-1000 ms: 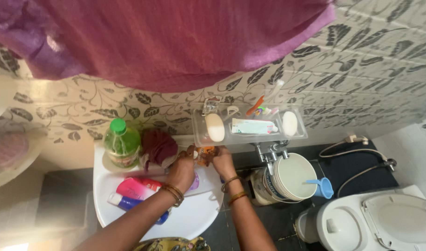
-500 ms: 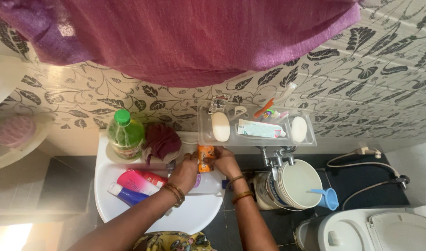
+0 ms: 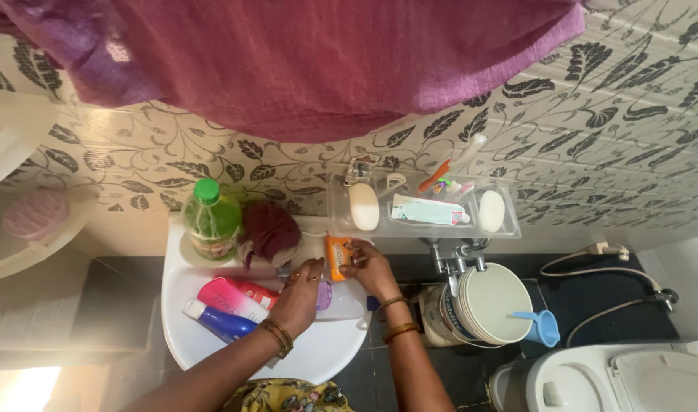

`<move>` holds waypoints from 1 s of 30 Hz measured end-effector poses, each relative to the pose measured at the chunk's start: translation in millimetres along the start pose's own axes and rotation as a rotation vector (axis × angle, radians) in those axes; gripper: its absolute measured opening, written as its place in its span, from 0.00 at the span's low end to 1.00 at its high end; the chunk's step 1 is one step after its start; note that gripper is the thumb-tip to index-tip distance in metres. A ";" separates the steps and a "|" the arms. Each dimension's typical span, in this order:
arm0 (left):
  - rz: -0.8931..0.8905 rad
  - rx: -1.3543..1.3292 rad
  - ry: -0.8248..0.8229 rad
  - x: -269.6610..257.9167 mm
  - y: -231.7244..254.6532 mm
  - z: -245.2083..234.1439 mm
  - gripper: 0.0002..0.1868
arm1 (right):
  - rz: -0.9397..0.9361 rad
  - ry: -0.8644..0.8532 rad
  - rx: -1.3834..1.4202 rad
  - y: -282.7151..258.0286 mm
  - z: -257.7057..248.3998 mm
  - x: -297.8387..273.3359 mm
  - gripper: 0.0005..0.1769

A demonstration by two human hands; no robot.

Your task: The person organizes various personal care items in a bathroom sink and corner shelf area, including handling soap, bottles, and a toothbrush.

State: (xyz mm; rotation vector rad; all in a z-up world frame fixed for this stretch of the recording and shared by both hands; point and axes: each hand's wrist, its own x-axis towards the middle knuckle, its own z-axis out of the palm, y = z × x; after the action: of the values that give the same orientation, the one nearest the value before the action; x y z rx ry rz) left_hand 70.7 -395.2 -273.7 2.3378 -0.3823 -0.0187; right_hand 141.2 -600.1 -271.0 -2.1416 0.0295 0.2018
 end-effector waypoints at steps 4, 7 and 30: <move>-0.073 -0.078 -0.105 -6.6 1.0 -9.8 0.44 | 0.012 0.021 -0.116 -14.2 -1.2 -10.5 0.41; -0.078 -0.063 -0.113 -13.8 3.4 -18.4 0.44 | 0.010 0.054 -0.181 -24.5 -3.6 -18.6 0.41; -0.445 -0.258 0.472 -143.7 -127.8 -242.7 0.17 | -0.487 -0.653 -0.127 -242.8 201.6 -56.9 0.20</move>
State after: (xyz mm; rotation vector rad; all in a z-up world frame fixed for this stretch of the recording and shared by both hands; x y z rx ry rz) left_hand -1.8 -102.7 -202.5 2.0431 0.3545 0.2497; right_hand 82.4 -302.1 -168.3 -2.0412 -0.8894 0.6107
